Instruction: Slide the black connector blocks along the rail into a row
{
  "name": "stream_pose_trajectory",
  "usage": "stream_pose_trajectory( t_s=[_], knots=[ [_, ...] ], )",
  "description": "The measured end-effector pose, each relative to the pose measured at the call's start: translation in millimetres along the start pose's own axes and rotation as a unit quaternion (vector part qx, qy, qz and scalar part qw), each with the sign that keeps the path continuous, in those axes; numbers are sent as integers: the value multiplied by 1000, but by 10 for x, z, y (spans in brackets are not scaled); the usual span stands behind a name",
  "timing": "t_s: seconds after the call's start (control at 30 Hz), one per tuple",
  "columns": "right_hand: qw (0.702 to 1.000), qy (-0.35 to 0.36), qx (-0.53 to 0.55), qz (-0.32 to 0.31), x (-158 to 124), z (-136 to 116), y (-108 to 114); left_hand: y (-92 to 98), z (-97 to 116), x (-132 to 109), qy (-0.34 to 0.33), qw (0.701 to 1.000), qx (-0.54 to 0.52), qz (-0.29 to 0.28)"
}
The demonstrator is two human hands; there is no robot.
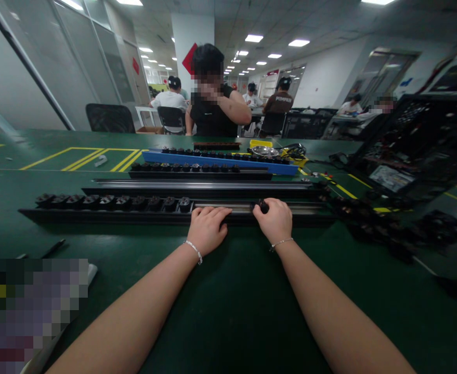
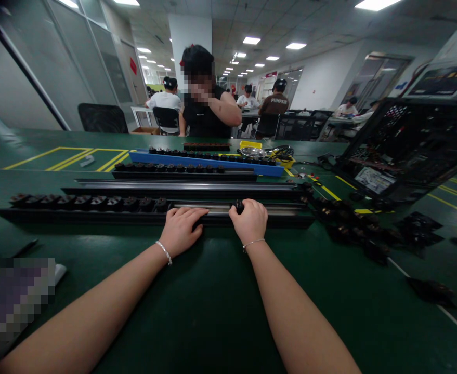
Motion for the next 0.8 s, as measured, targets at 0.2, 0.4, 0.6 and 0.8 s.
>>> stream_pose_trajectory(
  t_s=[0.2, 0.4, 0.6, 0.8],
  knots=[
    [1000, 2, 5, 6, -4, 48, 25, 7, 3, -2, -4, 1000, 1, 0],
    [1000, -7, 3, 9, -17, 114, 50, 5, 1, -2, -2, 1000, 0, -2],
    [1000, -2, 9, 14, -25, 169, 74, -2, -7, 5, 4, 1000, -4, -4],
    [1000, 2, 13, 10, -24, 224, 77, 8, 0, 4, 0, 1000, -9, -2]
  ],
)
Point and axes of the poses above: each hand's wrist, its own x-axis towards the middle knuckle, its own y-axis out of the back of the hand, z = x × y, the point moved 8 cm from there along x, towards the middle knuckle, and after that the axes turned 15 degrees about y, right-handed, at the moved point
